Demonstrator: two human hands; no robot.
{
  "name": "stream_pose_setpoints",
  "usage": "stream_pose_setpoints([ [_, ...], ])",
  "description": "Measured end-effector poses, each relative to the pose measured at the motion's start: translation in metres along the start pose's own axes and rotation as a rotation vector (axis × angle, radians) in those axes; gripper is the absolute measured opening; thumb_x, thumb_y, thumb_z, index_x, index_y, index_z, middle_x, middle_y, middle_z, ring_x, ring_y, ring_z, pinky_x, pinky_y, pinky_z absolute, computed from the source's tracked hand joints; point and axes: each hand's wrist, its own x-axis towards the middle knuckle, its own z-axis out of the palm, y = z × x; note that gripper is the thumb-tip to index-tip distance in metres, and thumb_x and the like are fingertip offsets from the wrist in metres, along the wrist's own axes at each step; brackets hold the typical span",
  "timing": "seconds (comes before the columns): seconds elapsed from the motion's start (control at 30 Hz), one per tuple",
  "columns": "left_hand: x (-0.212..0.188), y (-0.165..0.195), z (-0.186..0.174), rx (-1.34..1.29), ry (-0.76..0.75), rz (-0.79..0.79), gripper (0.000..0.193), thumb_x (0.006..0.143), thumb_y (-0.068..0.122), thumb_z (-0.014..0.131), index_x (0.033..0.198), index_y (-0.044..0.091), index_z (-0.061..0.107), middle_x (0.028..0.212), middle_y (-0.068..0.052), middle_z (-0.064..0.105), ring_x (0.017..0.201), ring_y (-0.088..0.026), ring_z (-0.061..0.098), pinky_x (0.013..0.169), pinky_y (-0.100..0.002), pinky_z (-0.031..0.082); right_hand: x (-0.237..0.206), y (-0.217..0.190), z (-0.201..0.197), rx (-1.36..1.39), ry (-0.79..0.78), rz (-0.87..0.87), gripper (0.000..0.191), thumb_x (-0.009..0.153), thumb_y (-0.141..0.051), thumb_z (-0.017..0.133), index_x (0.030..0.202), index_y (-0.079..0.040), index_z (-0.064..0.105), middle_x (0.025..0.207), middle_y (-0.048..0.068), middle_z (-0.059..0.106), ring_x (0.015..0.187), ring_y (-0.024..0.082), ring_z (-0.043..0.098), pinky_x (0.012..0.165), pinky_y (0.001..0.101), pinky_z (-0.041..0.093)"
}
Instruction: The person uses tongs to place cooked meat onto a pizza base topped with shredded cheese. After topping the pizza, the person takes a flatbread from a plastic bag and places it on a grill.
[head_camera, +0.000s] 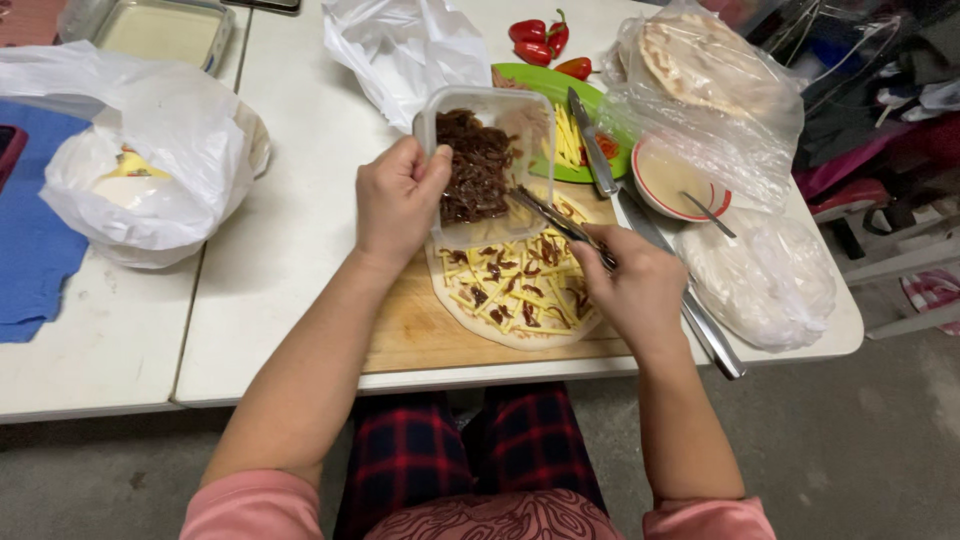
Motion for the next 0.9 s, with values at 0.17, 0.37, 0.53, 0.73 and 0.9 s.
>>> stream_pose_setpoints([
  [0.17,-0.001,0.003,0.002,0.011,-0.008,0.028,0.044,0.098,0.020,0.074,0.069,0.004,0.045,0.057,-0.007,0.051,0.049,-0.015,0.044,0.048,-0.034,0.039,0.014,-0.006,0.016,-0.129,0.024,-0.135,0.021,0.090,-0.027,0.082,0.099,-0.008,0.077,0.086,0.011,0.075,0.068,0.029,0.071,0.060,0.0386,0.053],
  [0.37,0.000,0.001,0.003,-0.003,-0.024,0.046,0.044,0.099,0.019,0.073,0.068,0.006,0.044,0.057,-0.003,0.049,0.050,-0.013,0.042,0.046,-0.033,0.036,0.017,-0.008,0.016,-0.110,0.012,-0.117,0.017,0.091,-0.026,0.081,0.096,-0.010,0.078,0.083,0.009,0.075,0.066,0.028,0.070,0.059,0.0377,0.052],
  [0.53,0.001,-0.001,0.001,0.012,-0.036,0.011,0.045,0.099,0.020,0.073,0.067,0.007,0.044,0.056,-0.001,0.050,0.049,-0.011,0.043,0.045,-0.032,0.037,0.008,-0.003,-0.011,-0.025,0.014,-0.011,0.018,0.093,-0.026,0.081,0.101,-0.010,0.079,0.083,0.010,0.075,0.057,0.023,0.067,0.056,0.0348,0.051],
  [0.73,-0.002,-0.008,0.005,-0.002,-0.045,0.021,0.044,0.100,0.020,0.073,0.069,0.008,0.044,0.059,-0.001,0.050,0.051,-0.011,0.043,0.047,-0.032,0.037,0.004,-0.004,-0.011,-0.082,0.030,-0.118,0.018,0.092,-0.025,0.081,0.097,-0.009,0.077,0.083,0.009,0.074,0.063,0.025,0.069,0.057,0.0359,0.051],
  [0.9,-0.003,-0.008,0.007,-0.021,-0.068,0.041,0.045,0.100,0.019,0.073,0.069,0.006,0.043,0.060,-0.003,0.049,0.053,-0.012,0.041,0.049,-0.033,0.036,0.012,-0.013,0.012,-0.185,-0.003,-0.171,0.017,0.089,-0.027,0.080,0.092,-0.010,0.075,0.076,0.008,0.072,0.059,0.028,0.066,0.053,0.0400,0.049],
])
